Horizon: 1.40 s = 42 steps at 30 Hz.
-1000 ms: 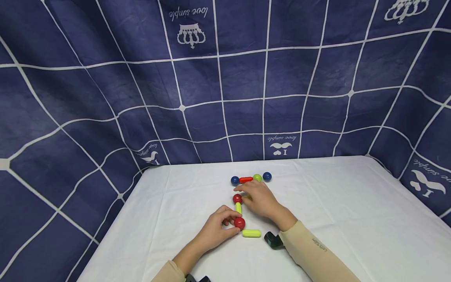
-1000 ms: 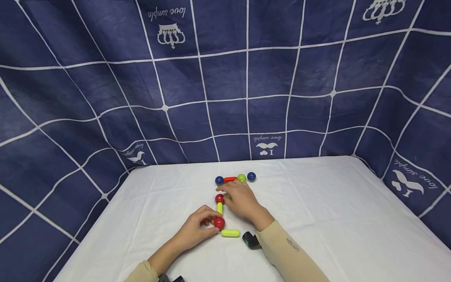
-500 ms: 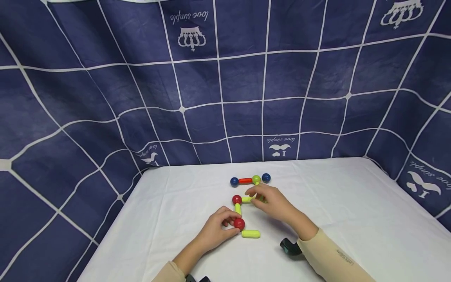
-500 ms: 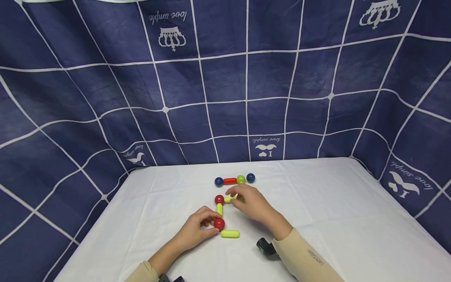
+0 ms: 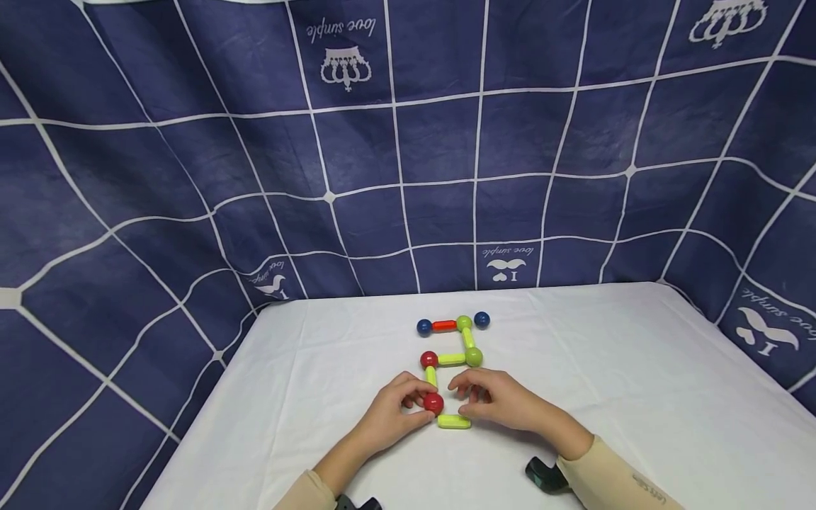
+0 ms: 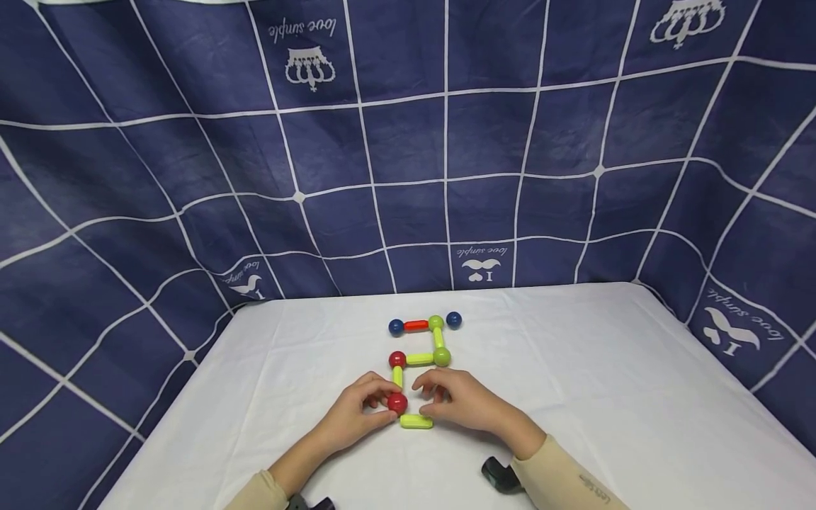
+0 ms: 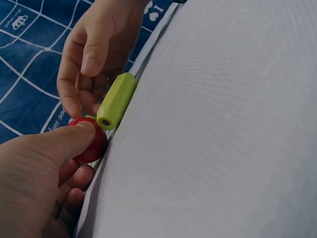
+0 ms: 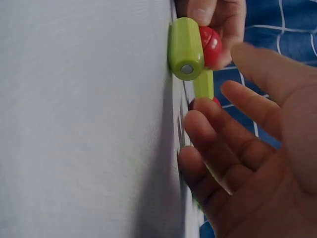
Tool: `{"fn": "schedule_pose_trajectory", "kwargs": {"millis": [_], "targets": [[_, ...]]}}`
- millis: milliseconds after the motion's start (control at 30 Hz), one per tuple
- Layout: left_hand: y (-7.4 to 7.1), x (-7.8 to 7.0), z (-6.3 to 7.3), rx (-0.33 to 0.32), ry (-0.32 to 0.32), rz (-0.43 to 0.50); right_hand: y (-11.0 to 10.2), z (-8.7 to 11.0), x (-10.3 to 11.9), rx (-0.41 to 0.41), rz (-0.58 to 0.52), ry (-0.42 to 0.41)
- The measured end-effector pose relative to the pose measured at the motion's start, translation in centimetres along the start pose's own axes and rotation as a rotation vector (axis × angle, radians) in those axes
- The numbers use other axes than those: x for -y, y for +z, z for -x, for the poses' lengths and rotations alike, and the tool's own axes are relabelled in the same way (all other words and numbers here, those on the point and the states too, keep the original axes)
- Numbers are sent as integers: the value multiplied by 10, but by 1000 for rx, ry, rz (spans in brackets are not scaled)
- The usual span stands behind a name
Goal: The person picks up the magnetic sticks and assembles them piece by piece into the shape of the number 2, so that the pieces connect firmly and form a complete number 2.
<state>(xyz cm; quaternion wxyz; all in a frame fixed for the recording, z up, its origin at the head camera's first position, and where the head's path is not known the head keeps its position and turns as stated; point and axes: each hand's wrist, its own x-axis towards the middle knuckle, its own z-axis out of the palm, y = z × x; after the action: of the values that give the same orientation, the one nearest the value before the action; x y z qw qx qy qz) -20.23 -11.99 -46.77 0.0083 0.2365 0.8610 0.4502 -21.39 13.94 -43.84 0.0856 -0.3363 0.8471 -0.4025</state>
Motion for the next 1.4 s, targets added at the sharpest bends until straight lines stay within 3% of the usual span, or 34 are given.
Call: {"fn": "schedule_pose_trajectory", "kwargs": {"millis": [167,333,467,733,933,1233,1400], "targets": [[0,1,-1,5,-5,-17,3,1,-9,18,-54,-18],[-1,1,-2,10,2,-22,9,1,-13,3,47,-70],[-2,0,-1,9,2,-24,14,1,-13,-10,123,-66],[-1,-1,-1,8,-1,-23,15,1,-16,-27,130,-64],[-1,-1,-2,7,-1,-19,14,1,-19,-42,79,-72],[-2,-1,-1,13,-6,-19,13,0,-25,-72,-116,-59],[-1,0,-2,14,-9,-21,11,0,-25,-95,-132,-22]]}}
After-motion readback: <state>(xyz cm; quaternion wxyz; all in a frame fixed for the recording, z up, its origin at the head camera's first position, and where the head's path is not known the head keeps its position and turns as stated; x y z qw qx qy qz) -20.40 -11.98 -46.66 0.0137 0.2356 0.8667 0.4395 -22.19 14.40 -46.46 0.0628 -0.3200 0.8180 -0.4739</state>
